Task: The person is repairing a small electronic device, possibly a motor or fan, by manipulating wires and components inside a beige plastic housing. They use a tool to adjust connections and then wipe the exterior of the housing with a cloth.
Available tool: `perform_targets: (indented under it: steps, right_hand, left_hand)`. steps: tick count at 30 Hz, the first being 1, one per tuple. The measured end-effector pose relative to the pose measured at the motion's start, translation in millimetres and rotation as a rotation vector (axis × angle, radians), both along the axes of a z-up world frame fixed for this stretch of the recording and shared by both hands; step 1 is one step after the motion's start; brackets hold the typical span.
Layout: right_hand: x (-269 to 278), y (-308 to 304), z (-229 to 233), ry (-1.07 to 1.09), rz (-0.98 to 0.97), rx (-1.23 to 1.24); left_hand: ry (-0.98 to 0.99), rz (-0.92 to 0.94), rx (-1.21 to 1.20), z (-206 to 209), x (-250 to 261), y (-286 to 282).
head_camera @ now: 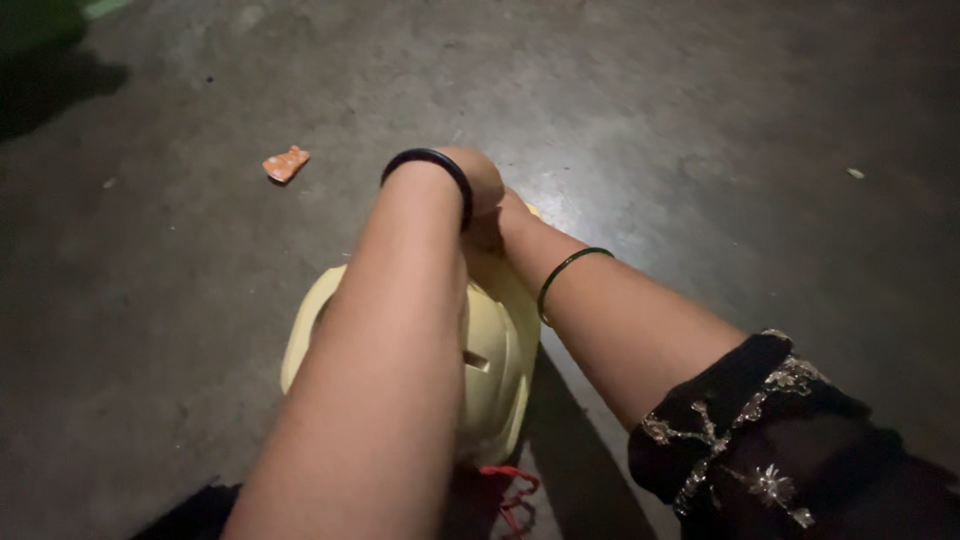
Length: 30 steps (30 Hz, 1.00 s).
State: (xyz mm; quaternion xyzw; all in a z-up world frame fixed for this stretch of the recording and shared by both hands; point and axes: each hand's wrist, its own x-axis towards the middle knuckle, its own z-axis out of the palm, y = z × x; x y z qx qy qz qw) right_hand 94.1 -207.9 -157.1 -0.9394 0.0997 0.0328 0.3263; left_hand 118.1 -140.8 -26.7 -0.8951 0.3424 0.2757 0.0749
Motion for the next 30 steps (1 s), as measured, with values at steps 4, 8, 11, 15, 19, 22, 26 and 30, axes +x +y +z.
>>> perform_targets:
  steps: [4, 8, 11, 15, 19, 22, 26, 30]
  right_hand:
    - [-5.8, -1.2, 9.0, 0.007, -0.027, 0.037]
    - [-34.8, 0.1, 21.3, 0.021, -0.019, -0.036]
    - [-65.8, 6.4, 20.9, -0.079, -0.006, -0.036]
    - [-97.1, 10.1, 20.6, -0.214, -0.084, 0.152]
    - [-105.3, 14.5, 24.9, -0.255, -0.114, 0.085]
    - [-98.0, 14.8, 24.2, -0.162, -0.166, 0.105]
    - [-65.9, 1.1, 4.9, -0.084, -0.223, 0.022]
    - [-23.9, -19.1, -25.5, -0.065, -0.405, 0.351]
  left_hand:
    - [0.004, -0.016, -0.004, 5.0, -3.3, 0.1]
    - [0.014, -0.031, -0.006, 4.7, -5.2, -3.0]
    - [0.024, -0.029, -0.005, 2.2, -5.4, -2.8]
    - [0.03, -0.038, -0.003, -0.9, -3.5, -3.1]
    - [0.038, -0.052, -0.004, -8.0, -3.4, -6.3]
    - [0.044, -0.061, -0.006, -11.9, -3.0, -8.2]
    - [0.034, -0.078, -0.007, -11.8, -2.0, -13.9]
    - [0.031, -0.092, -0.003, -10.6, -2.1, -14.6]
